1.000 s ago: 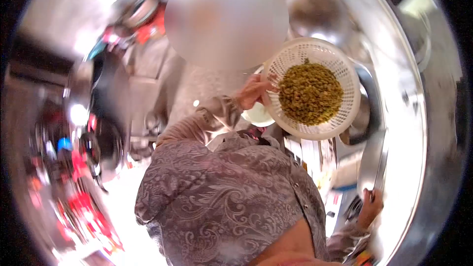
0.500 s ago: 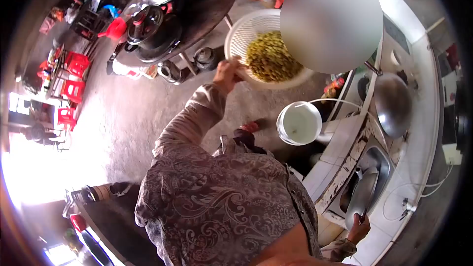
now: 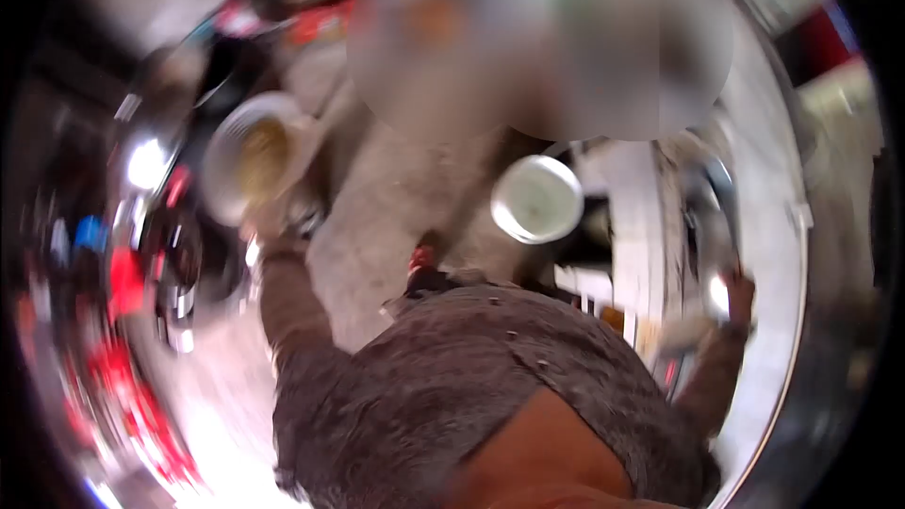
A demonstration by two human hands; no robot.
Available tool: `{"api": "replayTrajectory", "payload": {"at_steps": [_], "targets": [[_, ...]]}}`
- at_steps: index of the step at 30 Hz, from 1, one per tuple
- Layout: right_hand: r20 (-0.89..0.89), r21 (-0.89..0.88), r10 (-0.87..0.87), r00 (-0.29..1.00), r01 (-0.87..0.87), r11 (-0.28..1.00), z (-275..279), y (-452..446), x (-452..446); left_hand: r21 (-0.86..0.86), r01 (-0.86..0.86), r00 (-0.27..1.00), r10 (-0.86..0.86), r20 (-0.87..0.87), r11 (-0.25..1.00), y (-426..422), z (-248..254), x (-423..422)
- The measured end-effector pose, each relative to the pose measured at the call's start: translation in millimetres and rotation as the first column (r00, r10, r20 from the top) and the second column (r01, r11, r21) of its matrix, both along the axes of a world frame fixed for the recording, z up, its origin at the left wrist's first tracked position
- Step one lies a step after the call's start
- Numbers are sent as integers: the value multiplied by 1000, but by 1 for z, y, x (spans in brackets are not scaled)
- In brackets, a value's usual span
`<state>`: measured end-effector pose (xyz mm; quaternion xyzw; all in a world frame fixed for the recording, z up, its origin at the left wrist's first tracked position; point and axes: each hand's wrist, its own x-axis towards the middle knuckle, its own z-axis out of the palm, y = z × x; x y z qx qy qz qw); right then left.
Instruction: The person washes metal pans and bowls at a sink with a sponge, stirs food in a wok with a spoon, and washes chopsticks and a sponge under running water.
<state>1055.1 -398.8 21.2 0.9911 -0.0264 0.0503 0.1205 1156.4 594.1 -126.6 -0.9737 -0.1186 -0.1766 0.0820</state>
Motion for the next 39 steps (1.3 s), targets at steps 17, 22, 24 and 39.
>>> {"api": "replayTrajectory", "payload": {"at_steps": [17,22,24,39], "targets": [[-246,966,-895,371,17,-258,94,156,-7,-905,73,806,560,-193,-418,106,-149,135],[-264,826,-910,320,-413,-385,64,124,-15,-930,-136,986,-135,-95,-342,-201,-36,197],[-282,740,-892,354,-512,-436,51,97,-16,-859,-198,875,-481,62,-472,-342,47,203],[-332,593,-895,298,-672,-444,31,41,-69,-443,830,5,-800,-600,337,-879,68,146]]}}
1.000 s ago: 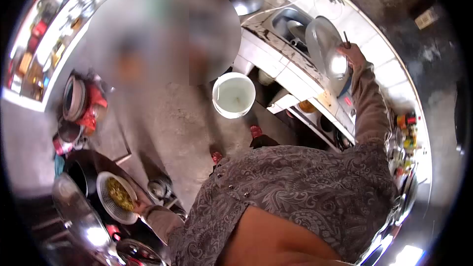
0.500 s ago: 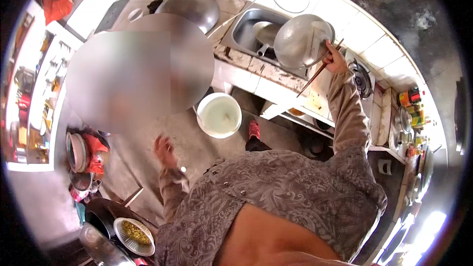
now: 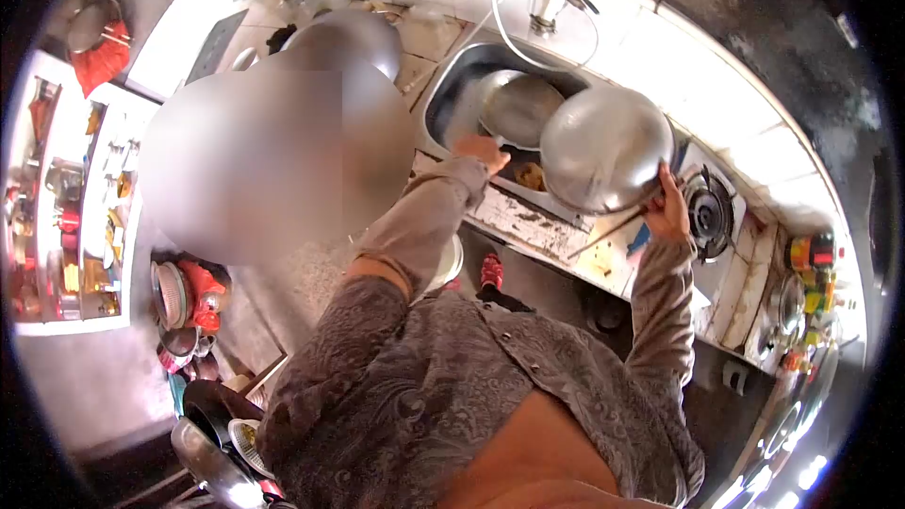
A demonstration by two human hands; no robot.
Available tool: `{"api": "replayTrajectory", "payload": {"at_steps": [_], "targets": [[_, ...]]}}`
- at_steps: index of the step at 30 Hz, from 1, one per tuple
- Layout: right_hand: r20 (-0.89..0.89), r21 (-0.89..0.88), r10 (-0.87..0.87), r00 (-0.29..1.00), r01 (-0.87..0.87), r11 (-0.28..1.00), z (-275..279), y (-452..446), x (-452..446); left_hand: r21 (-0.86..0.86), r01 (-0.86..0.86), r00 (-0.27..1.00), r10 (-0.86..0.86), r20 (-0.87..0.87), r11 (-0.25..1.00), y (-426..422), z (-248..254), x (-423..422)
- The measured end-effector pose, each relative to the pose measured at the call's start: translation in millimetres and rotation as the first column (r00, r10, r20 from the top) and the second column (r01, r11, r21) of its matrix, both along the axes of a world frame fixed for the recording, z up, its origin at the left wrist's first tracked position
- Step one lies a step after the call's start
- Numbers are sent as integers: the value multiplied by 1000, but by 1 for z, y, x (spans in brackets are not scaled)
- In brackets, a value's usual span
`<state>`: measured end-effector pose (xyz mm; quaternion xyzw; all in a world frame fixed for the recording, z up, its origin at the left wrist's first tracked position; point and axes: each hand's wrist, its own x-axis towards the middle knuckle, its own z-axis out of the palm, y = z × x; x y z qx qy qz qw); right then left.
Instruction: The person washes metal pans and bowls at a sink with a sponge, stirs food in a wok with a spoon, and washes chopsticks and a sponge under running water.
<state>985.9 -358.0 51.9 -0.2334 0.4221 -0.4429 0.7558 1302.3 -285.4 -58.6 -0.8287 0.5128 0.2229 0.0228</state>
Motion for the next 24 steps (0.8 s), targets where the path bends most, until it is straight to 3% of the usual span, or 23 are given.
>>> {"api": "replayTrajectory", "payload": {"at_steps": [1,3,6,10,11,12,13,15,16,18,19,20,21,23,24], "targets": [[60,-5,47,997,-47,999,-4,-1,-7,46,-40,998,42,-43,998,-7,-2,0],[206,-70,199,958,-189,980,-23,-11,-31,95,-74,980,90,-179,993,-27,-54,15],[87,-57,116,989,-111,992,-14,-6,-25,314,-33,959,119,-258,949,-48,-60,42],[22,52,65,998,-66,997,11,6,-3,-36,125,910,-129,-393,991,-23,-40,98],[93,19,99,991,-102,995,-8,-2,-6,42,129,978,-120,-173,991,-6,26,83],[69,36,74,995,-76,996,-13,-6,2,-36,159,972,-163,-170,987,3,34,90],[44,52,52,998,-54,997,-14,-9,13,79,126,965,-103,-242,989,3,29,100],[177,48,161,971,-172,984,-11,-9,34,312,80,937,36,-348,947,0,21,120],[85,66,121,989,-127,990,-3,-7,49,233,135,964,-74,-256,963,4,20,125],[133,84,136,982,-148,985,-9,-13,67,81,276,961,-272,-48,958,18,24,122],[125,116,97,987,-112,987,-11,-16,75,-113,211,977,-212,-2,971,16,30,122],[260,62,204,944,-227,972,-41,-32,68,-307,142,990,-140,27,941,13,45,122],[382,-5,310,871,-334,943,-67,-44,59,-488,72,997,-61,38,870,11,63,120],[124,146,15,992,-33,989,-7,-11,94,-908,205,959,-261,111,366,-8,129,112],[143,158,3,990,-26,987,-21,-13,94,-907,275,934,-311,174,319,-13,170,99]]}}
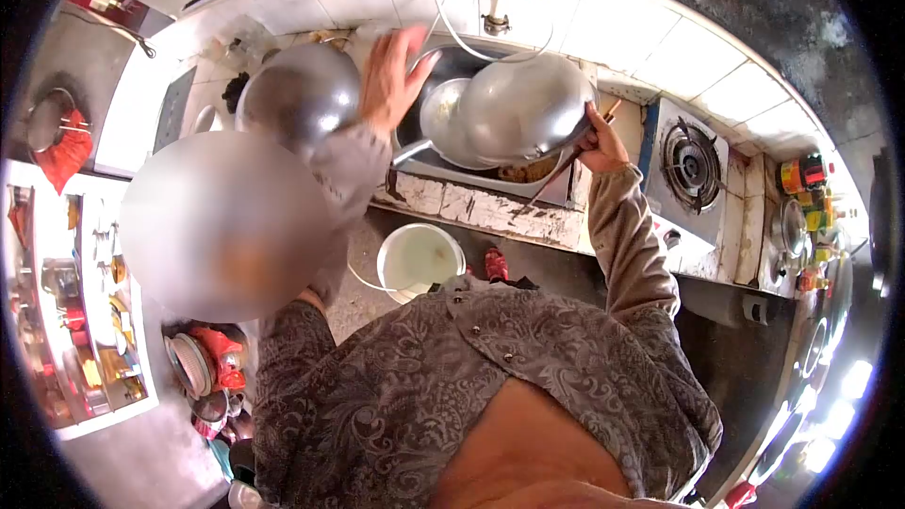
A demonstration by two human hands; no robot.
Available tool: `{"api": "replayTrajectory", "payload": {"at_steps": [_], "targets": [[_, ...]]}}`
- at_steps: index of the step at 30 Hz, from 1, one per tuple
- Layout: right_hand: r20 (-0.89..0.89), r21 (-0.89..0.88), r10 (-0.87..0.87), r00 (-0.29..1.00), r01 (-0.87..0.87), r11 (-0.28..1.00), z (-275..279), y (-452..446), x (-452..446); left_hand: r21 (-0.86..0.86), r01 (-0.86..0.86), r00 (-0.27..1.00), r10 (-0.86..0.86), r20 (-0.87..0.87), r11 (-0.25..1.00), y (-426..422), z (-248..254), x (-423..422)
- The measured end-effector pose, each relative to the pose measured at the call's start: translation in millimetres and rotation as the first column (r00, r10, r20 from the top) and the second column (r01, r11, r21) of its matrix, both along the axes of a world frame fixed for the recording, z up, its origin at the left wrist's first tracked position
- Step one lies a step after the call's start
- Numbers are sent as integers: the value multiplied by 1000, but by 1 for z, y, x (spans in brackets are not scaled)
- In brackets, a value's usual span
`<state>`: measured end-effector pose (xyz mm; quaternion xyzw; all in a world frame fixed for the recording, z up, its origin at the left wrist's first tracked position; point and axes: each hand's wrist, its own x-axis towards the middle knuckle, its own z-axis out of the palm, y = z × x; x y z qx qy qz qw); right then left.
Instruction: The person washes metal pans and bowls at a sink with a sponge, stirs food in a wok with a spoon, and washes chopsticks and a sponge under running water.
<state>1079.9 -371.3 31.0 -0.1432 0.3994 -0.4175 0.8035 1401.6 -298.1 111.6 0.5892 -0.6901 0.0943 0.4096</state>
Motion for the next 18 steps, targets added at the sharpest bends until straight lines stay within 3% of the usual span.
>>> {"api": "replayTrajectory", "payload": {"at_steps": [2,4,5,6,7,8,9,13,14,17,18], "targets": [[139,-21,46,989,-44,999,-17,-6,0,-216,234,971,-241,-5,948,-32,48,-23],[124,-4,18,992,-17,1000,-18,0,6,-309,354,935,-339,101,883,-73,68,-44],[116,3,2,993,-2,1000,-18,4,10,-227,410,911,-410,50,883,-72,87,-55],[110,-13,15,994,-13,1000,-22,8,14,214,515,843,-444,-304,830,-67,116,-61],[46,7,-35,998,35,999,-24,11,20,250,534,845,-500,-188,808,-82,108,-59],[105,-24,20,994,-18,1000,-29,13,18,279,552,828,-556,-74,786,-97,101,-57],[164,-58,75,984,-66,996,-33,15,17,-95,572,729,-452,513,815,-130,70,-49],[141,-52,64,988,-57,997,-24,28,30,-161,421,838,-314,446,893,-125,59,-65],[151,-63,84,985,-75,995,-21,31,33,-185,392,809,-242,536,901,-121,60,-65],[101,-57,77,992,-72,996,-15,35,45,-304,393,879,-258,401,868,-100,69,-69],[117,-61,93,989,-86,994,-13,36,47,-126,359,930,-365,-29,925,-72,84,-75]]}}
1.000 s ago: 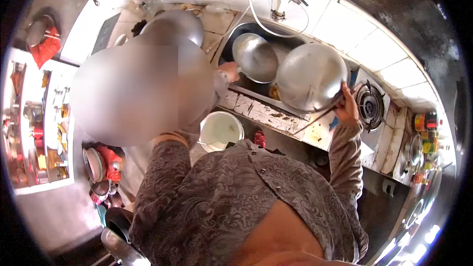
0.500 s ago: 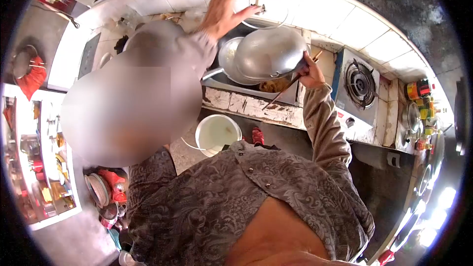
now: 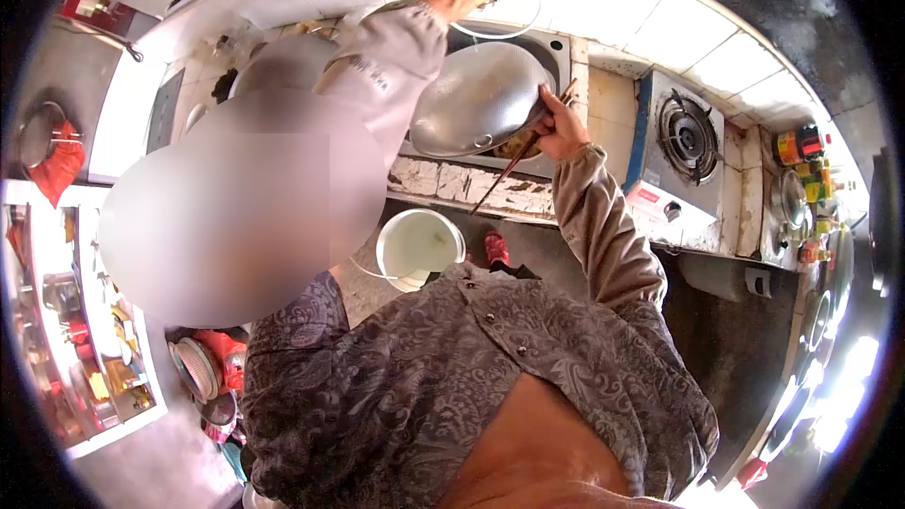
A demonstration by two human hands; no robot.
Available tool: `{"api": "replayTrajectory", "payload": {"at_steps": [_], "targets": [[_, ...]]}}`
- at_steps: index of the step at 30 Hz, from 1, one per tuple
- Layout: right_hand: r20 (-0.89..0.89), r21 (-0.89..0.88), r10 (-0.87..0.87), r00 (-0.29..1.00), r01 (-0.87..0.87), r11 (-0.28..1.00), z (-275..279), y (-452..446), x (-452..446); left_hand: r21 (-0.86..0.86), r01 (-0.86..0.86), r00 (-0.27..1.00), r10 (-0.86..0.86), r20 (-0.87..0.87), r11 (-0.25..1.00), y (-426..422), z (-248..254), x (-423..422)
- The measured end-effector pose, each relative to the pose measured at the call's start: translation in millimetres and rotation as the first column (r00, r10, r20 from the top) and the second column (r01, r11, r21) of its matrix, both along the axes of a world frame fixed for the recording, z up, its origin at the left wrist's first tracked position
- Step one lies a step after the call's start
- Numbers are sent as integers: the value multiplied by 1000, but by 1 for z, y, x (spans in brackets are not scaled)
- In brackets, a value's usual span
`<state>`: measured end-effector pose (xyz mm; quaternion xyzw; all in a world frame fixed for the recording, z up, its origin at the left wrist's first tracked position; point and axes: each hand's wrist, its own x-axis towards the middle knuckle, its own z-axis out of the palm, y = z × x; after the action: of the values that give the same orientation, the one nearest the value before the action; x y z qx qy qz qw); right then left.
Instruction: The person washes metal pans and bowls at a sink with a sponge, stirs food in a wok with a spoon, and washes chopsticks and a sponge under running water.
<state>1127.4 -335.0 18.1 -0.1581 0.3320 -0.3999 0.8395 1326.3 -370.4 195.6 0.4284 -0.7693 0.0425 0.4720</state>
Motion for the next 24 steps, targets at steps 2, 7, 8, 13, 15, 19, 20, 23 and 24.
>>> {"api": "replayTrajectory", "payload": {"at_steps": [2,7,8,13,15,19,20,23,24], "targets": [[31,19,5,1000,-6,1000,1,3,3,95,51,978,-30,-207,994,34,7,7],[-45,128,-28,999,34,991,8,1,4,258,18,893,101,-438,966,119,-76,36],[-11,106,-21,1000,22,994,4,-3,2,385,69,865,137,-483,921,145,-82,33],[-25,34,32,999,-31,999,-5,-24,-3,628,38,954,159,-255,777,220,-154,20],[-116,68,-63,991,72,995,13,-18,3,677,138,947,105,-304,723,230,-181,14],[-65,32,-73,995,76,997,-1,-41,-13,523,81,993,-26,-112,849,191,-227,-12],[-85,38,-83,993,87,995,4,-44,-16,507,38,999,-14,-52,861,170,-249,-23],[-150,44,-89,985,97,994,7,-55,-24,745,-1,1000,-12,12,668,103,-286,-57],[-205,64,-113,972,129,990,18,-53,-21,798,-77,991,-41,126,598,85,-283,-67]]}}
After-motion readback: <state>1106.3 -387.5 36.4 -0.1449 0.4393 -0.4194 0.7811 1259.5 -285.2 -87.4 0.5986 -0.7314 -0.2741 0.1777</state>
